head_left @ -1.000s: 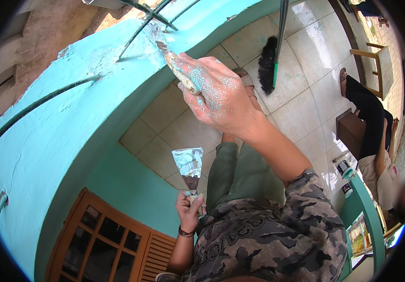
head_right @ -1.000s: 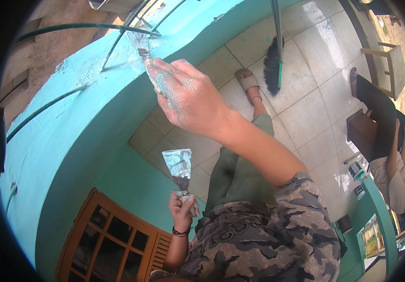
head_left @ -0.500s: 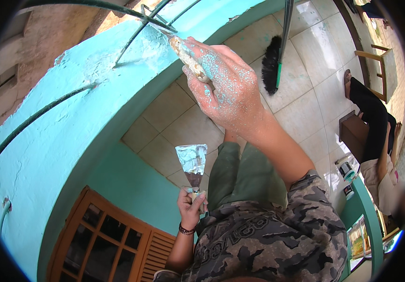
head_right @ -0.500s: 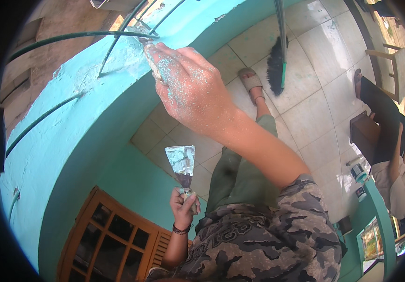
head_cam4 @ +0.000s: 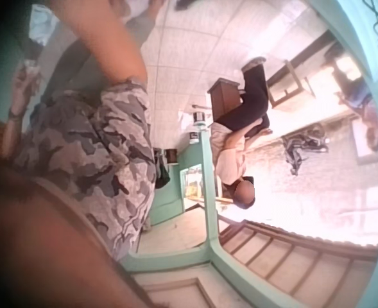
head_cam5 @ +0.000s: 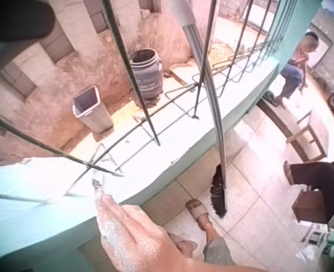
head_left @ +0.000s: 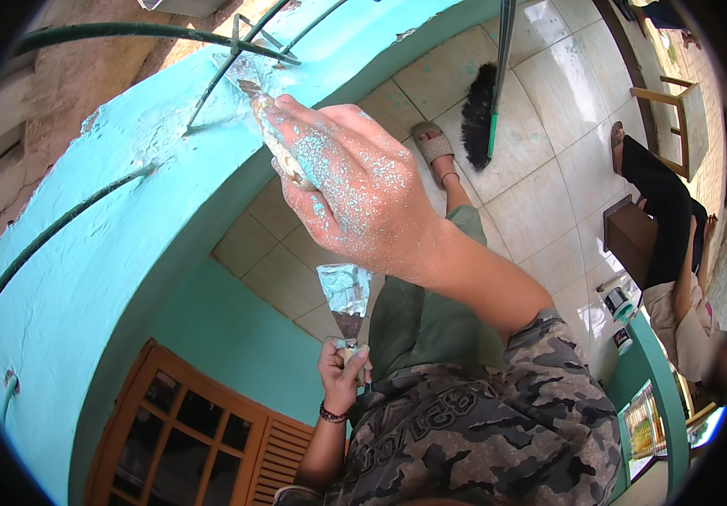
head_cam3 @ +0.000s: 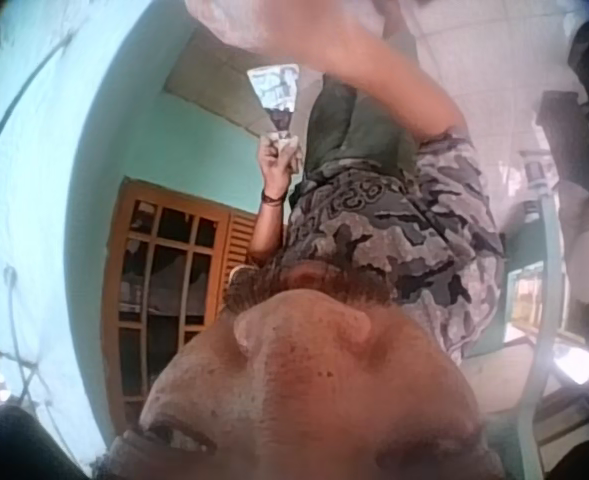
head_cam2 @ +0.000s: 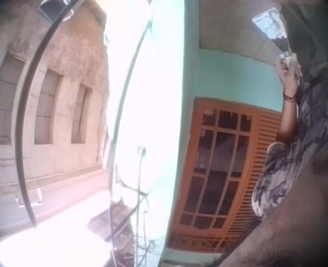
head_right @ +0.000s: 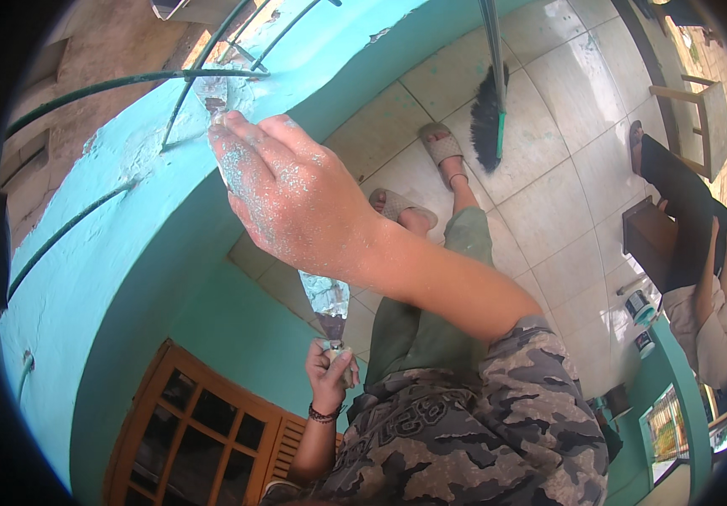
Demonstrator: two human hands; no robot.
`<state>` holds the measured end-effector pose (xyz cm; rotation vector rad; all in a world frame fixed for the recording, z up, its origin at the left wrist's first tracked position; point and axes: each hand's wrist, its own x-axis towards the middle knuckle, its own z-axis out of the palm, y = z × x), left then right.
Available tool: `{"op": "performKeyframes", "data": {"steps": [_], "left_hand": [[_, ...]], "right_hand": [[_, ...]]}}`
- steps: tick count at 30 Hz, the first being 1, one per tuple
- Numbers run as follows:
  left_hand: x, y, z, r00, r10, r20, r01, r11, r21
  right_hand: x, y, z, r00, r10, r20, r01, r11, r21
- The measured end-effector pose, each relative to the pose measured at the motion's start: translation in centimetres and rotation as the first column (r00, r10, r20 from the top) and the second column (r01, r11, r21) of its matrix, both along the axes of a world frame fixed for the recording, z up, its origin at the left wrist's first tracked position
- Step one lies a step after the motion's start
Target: The person uses a small trowel to apply a light-colored plaster or filler to a turquoise-painted wall or balcony ledge. They repeatedly transfer material from a larger trowel to the smaller one and smooth it onto the surface.
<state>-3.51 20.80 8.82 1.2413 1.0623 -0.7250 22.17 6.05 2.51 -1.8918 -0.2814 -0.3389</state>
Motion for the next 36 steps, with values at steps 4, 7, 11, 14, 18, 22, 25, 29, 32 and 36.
{"op": "performKeyframes", "data": {"steps": [4,7,11,14,18,22,25,29,32,36], "left_hand": [[0.2,0.1,0.1,1.0,-0.009,-0.004,0.009,1.0,0.0],[0.2,0.0,0.1,1.0,0.018,0.014,-0.018,1.0,-0.004],[-0.2,0.2,0.2,1.0,0.015,0.008,-0.015,1.0,-0.005],[-0.2,0.1,0.1,0.999,0.031,0.012,-0.031,0.999,-0.007],[-0.4,0.2,-0.2,0.999,0.037,0.008,-0.037,0.999,-0.009],[-0.3,0.2,0.0,0.999,-0.046,-0.011,0.047,0.998,0.037],[-0.4,0.1,-0.1,0.999,-0.037,-0.002,0.037,0.999,0.033],[-0.3,0.2,0.0,0.999,-0.045,-0.003,0.045,0.999,0.031],[-0.3,0.2,0.0,1.0,-0.002,-0.01,0.002,1.0,0.009],[-0.1,0.1,-0.1,0.999,0.049,-0.025,-0.049,0.999,-0.012]], "right_hand": [[-0.8,-0.5,0.6,1.0,-0.001,0.0,0.001,0.999,0.044],[-0.6,-1.1,0.2,0.999,-0.029,0.014,0.028,0.999,0.02],[0.1,-0.8,-1.4,0.999,-0.048,-0.004,0.048,0.999,0.026],[0.0,-0.5,-1.6,1.0,-0.021,-0.009,0.021,0.999,0.029],[-0.3,-0.8,-1.5,0.999,0.018,-0.032,-0.017,1.0,0.006],[0.1,-2.2,-0.4,0.999,0.041,-0.018,-0.042,0.997,-0.07],[0.3,-2.6,-0.6,1.0,0.03,0.0,-0.03,0.998,-0.064],[0.8,-2.6,-0.7,1.0,0.017,-0.011,-0.018,0.999,-0.037],[1.0,-2.7,-0.8,1.0,0.023,-0.005,-0.024,0.999,-0.036],[1.5,-3.4,-0.7,0.998,0.068,0.0,-0.068,0.997,-0.025]]}}
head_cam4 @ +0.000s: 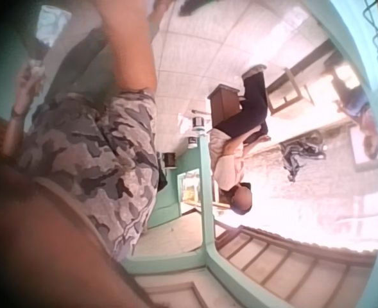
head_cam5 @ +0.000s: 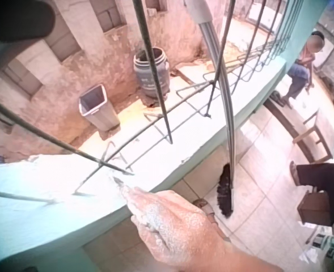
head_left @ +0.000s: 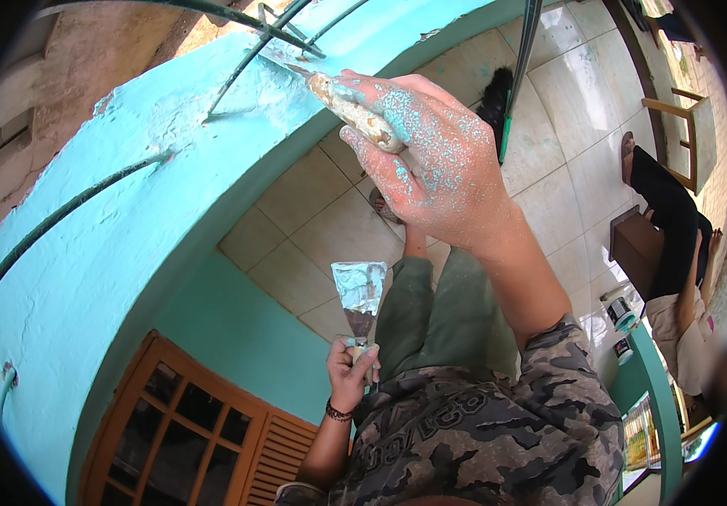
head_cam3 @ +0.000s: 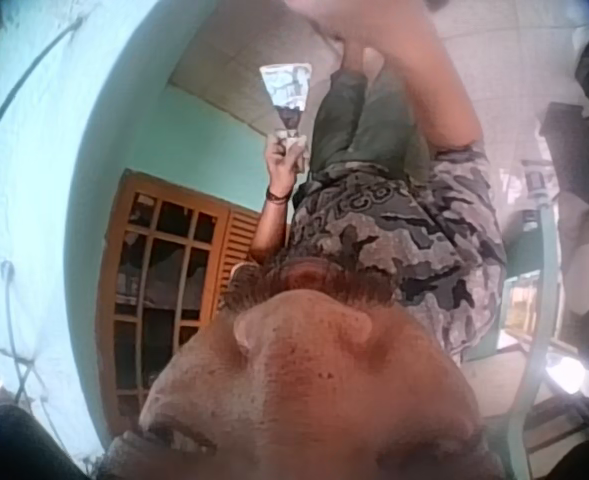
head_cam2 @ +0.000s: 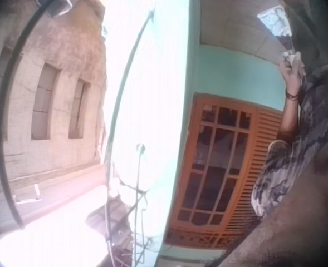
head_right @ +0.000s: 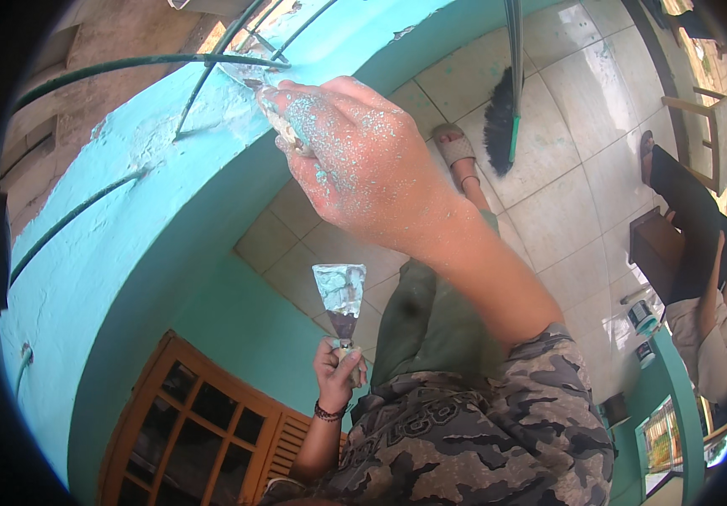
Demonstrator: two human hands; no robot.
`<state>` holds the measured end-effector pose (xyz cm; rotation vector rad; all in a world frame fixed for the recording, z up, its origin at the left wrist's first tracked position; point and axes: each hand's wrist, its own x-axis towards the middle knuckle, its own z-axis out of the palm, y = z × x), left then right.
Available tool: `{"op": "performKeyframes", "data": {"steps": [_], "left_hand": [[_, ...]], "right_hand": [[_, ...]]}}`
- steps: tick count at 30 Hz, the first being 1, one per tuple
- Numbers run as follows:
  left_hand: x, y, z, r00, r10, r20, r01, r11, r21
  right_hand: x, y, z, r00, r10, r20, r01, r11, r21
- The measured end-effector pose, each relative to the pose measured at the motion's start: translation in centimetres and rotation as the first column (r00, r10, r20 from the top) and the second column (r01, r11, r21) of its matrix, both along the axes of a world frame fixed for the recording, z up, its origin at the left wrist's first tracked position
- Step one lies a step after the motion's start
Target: The person uses a small trowel to apply a light-colored plaster or filler to a turquoise-painted wall or balcony ledge. They repeatedly transfer material from a larger trowel to the smaller one and smooth it onto the surface.
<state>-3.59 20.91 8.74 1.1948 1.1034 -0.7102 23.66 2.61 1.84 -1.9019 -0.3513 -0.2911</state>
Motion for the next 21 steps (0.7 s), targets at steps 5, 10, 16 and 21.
{"op": "performKeyframes", "data": {"steps": [5,10,16,21], "left_hand": [[-0.4,0.1,-0.3,0.999,-0.04,0.034,0.04,0.999,0.0],[-0.2,0.1,-0.1,1.0,-0.009,0.024,0.009,1.0,-0.009],[-0.6,0.0,-0.4,0.999,-0.024,0.035,0.024,1.0,-0.001],[-0.7,-0.1,-0.7,0.999,-0.013,0.037,0.013,1.0,-0.007]], "right_hand": [[0.0,-0.5,0.3,0.99,-0.061,-0.126,0.064,0.998,0.022],[-1.2,-0.6,0.5,0.972,-0.099,-0.214,0.119,0.989,0.086],[-2.8,-0.1,-1.4,0.999,-0.031,-0.032,0.032,0.999,0.02],[-3.9,-1.5,-0.1,0.99,-0.041,-0.134,0.041,0.999,-0.001]]}}
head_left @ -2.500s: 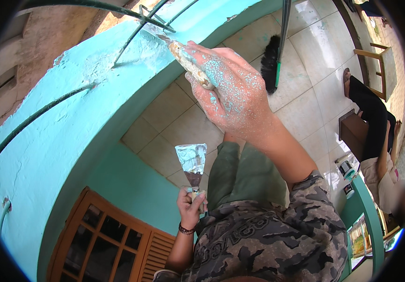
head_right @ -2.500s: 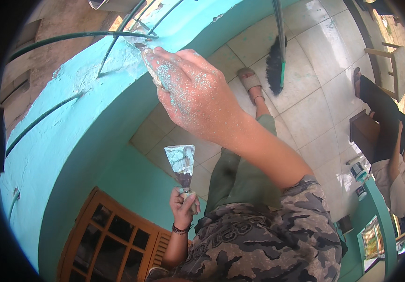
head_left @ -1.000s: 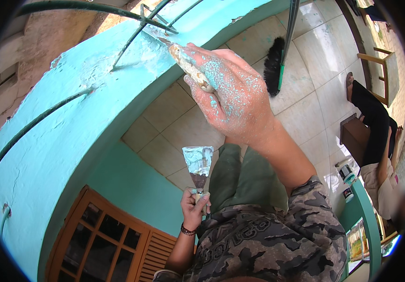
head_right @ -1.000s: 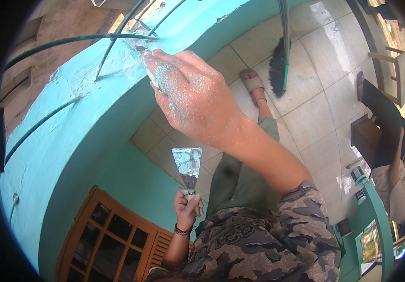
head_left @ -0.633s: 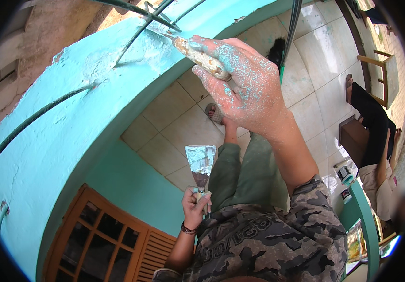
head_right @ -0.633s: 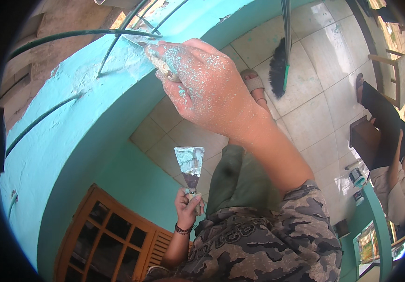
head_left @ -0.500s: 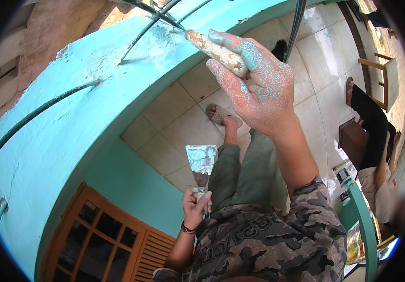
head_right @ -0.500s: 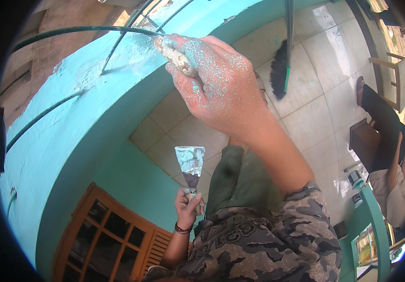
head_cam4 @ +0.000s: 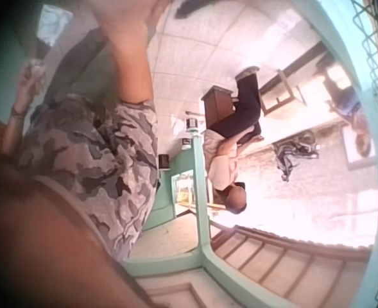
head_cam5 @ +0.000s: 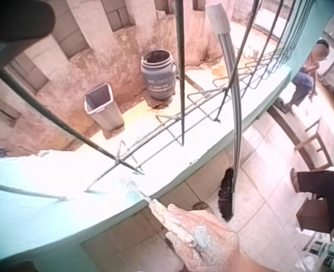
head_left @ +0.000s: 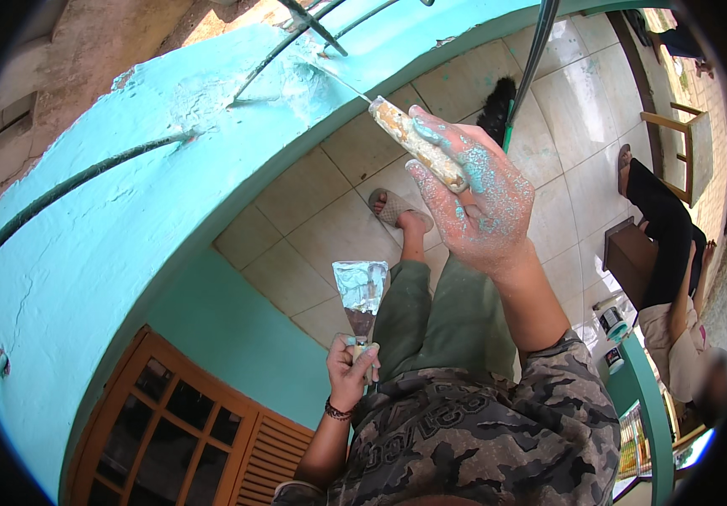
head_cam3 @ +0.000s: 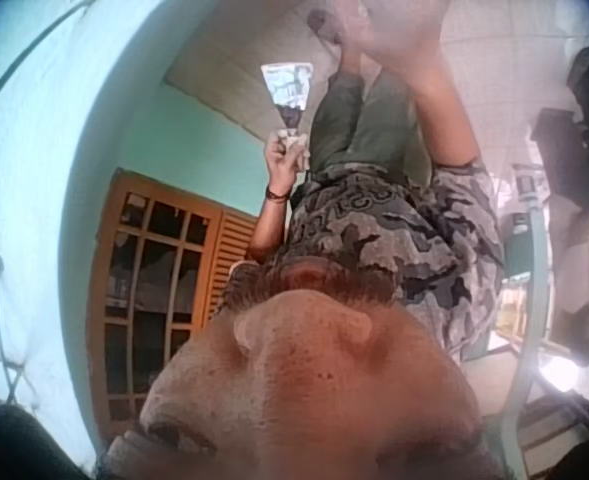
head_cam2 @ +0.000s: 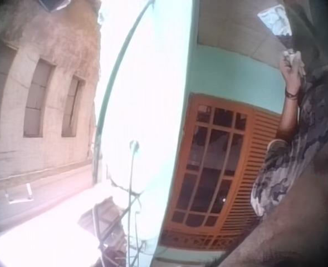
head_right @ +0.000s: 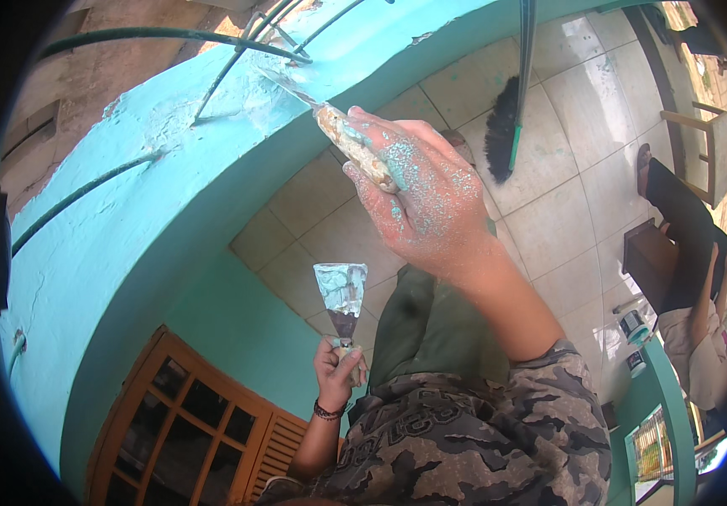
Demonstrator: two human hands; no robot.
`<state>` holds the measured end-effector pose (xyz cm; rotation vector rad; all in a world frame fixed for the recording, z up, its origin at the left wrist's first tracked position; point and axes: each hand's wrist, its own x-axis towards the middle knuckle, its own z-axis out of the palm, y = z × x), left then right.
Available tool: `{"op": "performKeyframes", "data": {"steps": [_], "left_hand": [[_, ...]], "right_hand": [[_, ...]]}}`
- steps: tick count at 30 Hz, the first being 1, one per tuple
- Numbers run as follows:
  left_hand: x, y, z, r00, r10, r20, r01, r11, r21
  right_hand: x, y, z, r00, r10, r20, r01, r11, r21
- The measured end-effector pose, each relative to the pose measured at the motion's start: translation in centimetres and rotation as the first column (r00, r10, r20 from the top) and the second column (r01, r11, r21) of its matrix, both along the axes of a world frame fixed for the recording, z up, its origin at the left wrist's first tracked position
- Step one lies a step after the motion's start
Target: The person uses a small trowel to apply a light-colored plaster or filler to a turquoise-painted wall or balcony ledge. They repeatedly transfer material from a larger trowel to the smaller one and smooth it onto the surface.
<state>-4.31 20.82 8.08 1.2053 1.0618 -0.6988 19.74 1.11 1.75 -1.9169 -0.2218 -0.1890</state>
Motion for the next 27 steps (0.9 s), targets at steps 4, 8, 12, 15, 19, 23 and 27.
{"op": "performKeyframes", "data": {"steps": [4,8,12,15,19,23,27], "left_hand": [[0.5,-0.1,0.3,0.999,0.047,-0.011,-0.048,0.999,-0.02],[-0.1,0.2,0.0,1.0,0.001,0.002,-0.001,1.0,-0.01],[-0.8,0.4,-0.4,1.0,-0.012,0.019,0.012,1.0,-0.009],[-0.6,0.3,-0.9,1.0,0.003,0.016,-0.003,1.0,-0.004],[-0.4,0.2,-0.6,0.998,0.06,0.018,-0.059,0.998,-0.034],[-0.5,0.2,-0.9,0.997,0.034,0.07,-0.034,0.999,-0.001],[-0.4,0.1,-0.8,0.993,0.037,0.11,-0.039,0.999,0.019]], "right_hand": [[0.3,-1.0,0.6,1.0,-0.014,-0.014,0.014,0.999,0.029],[1.9,-1.1,1.3,0.997,0.071,-0.03,-0.072,0.997,-0.034],[2.4,-1.7,2.8,0.978,0.182,-0.103,-0.192,0.976,-0.101],[3.9,-3.2,3.3,0.952,0.235,-0.196,-0.263,0.956,-0.132],[4.8,-3.6,3.9,0.965,0.219,-0.144,-0.245,0.949,-0.2],[5.1,-2.1,2.2,0.968,0.209,-0.141,-0.225,0.968,-0.111],[4.3,-3.2,3.6,0.958,0.267,-0.105,-0.278,0.954,-0.111]]}}
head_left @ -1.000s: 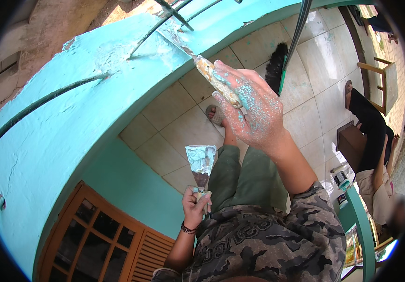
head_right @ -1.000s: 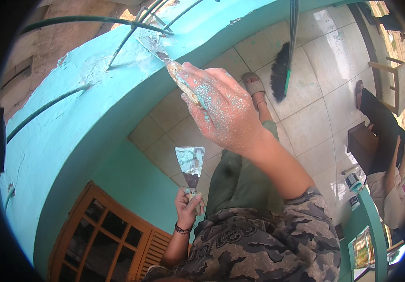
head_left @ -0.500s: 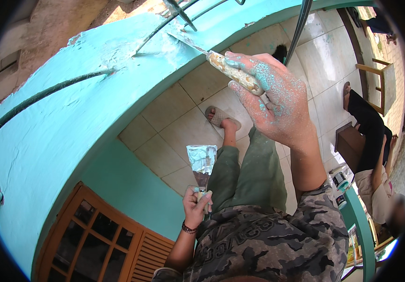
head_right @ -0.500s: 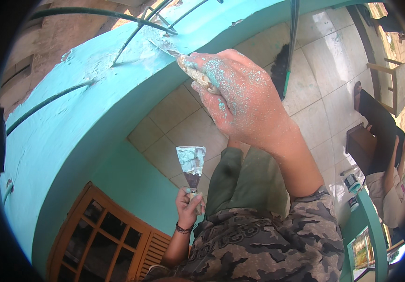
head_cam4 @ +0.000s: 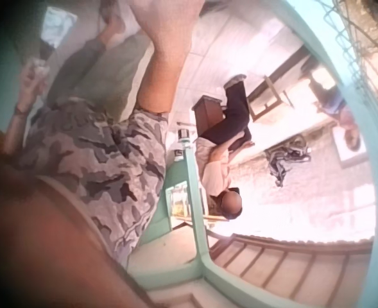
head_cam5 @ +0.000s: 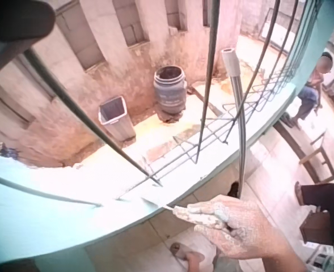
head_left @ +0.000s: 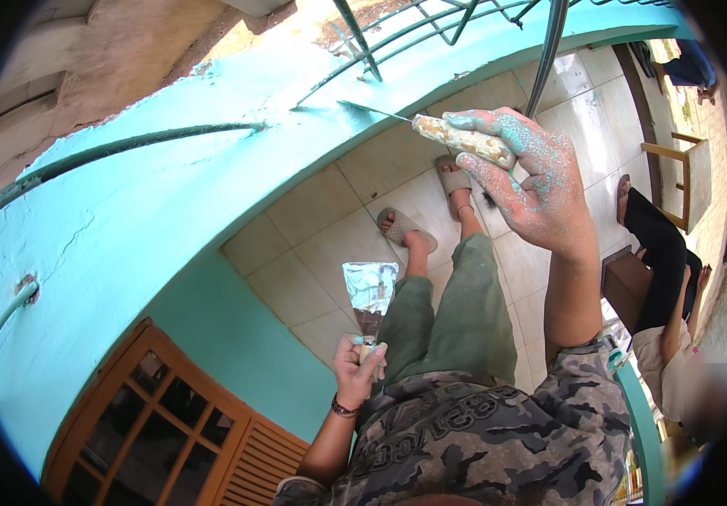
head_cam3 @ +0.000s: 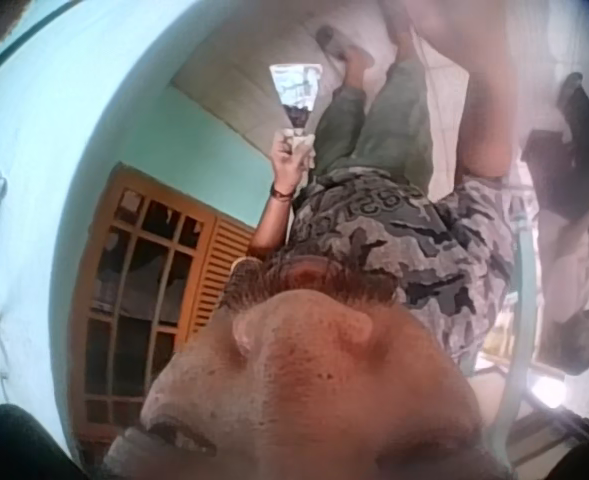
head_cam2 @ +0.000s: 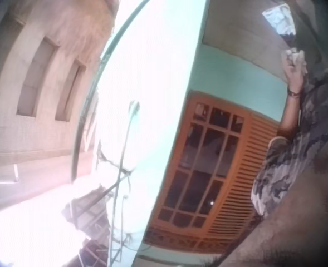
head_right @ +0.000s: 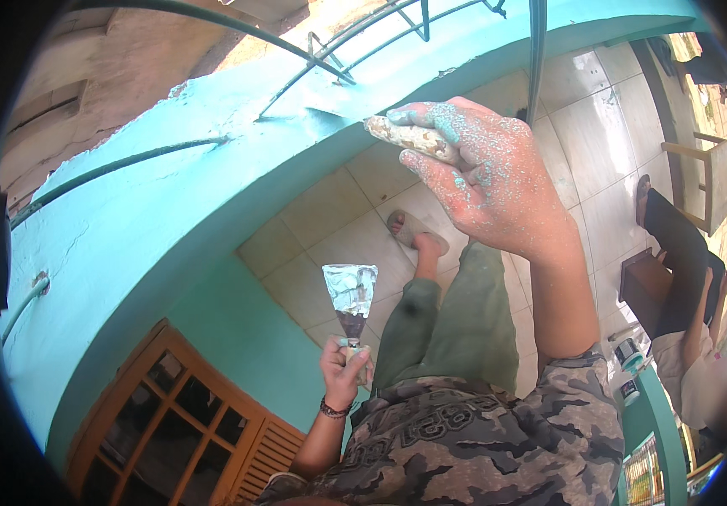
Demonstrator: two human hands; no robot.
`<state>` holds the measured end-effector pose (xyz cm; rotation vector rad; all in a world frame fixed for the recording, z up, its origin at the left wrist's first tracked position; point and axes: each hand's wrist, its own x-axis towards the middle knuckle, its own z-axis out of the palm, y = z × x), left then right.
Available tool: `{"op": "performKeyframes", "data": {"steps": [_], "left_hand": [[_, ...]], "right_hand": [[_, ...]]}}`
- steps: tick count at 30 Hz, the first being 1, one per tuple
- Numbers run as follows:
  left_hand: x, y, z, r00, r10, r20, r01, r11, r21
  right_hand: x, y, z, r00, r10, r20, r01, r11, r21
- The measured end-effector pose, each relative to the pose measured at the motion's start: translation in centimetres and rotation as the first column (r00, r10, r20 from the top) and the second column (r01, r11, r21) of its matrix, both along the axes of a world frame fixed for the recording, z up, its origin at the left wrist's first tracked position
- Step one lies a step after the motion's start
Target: The person uses a small trowel to apply a light-colored plaster or filler to a turquoise-painted wall or balcony ledge. They repeatedly transfer material from a larger trowel to the smaller one and smooth it onto the surface.
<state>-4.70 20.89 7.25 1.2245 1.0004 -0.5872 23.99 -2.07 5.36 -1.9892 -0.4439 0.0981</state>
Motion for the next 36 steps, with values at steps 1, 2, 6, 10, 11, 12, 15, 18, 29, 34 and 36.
{"op": "performKeyframes", "data": {"steps": [1,2,6,10,11,12,15,18,29,34,36], "left_hand": [[-0.1,0.0,-0.1,1.0,0.016,0.014,-0.016,1.0,-0.01],[-0.3,0.1,-0.2,0.999,0.031,0.028,-0.031,0.999,-0.021],[0.0,-0.2,0.2,0.997,0.051,0.061,-0.051,0.999,-0.001],[-0.3,-0.5,0.2,0.989,0.083,0.119,-0.083,0.997,-0.007],[-0.3,-0.5,0.0,0.987,0.091,0.13,-0.091,0.996,-0.005],[-0.3,-0.4,-0.2,0.985,0.101,0.14,-0.101,0.995,-0.004],[-0.4,-0.4,0.1,0.98,0.098,0.17,-0.095,0.995,-0.025],[0.5,-1.0,1.6,0.97,0.081,0.231,-0.084,0.996,0.003],[2.2,-1.9,8.3,0.879,0.216,0.424,-0.237,0.972,-0.002],[2.9,-2.3,10.2,0.826,0.219,0.519,-0.243,0.97,-0.023],[2.1,-1.8,10.2,0.798,0.223,0.561,-0.242,0.969,-0.041]], "right_hand": [[-0.2,-0.7,1.1,0.987,0.019,-0.159,-0.024,0.999,-0.03],[-0.4,-0.7,1.1,0.991,-0.007,-0.133,0.006,1.0,-0.006],[-1.4,-0.6,0.1,0.991,-0.09,-0.101,0.095,0.994,0.052],[-3.4,-1.0,-0.4,0.894,-0.145,-0.424,0.23,0.96,0.159],[-4.2,-1.4,-0.7,0.833,-0.157,-0.531,0.317,0.921,0.225],[-5.0,-2.2,-1.2,0.775,-0.156,-0.613,0.392,0.879,0.272],[-6.5,-3.8,-2.6,0.616,-0.038,-0.787,0.566,0.717,0.408],[-7.0,-4.7,-2.2,0.5,0.142,-0.854,0.673,0.557,0.486],[-4.5,-2.5,6.6,0.432,0.663,-0.611,0.338,0.509,0.791],[-5.4,-1.8,8.8,0.393,0.729,-0.56,0.201,0.526,0.826],[-6.7,-1.5,8.8,0.416,0.731,-0.54,0.164,0.524,0.836]]}}
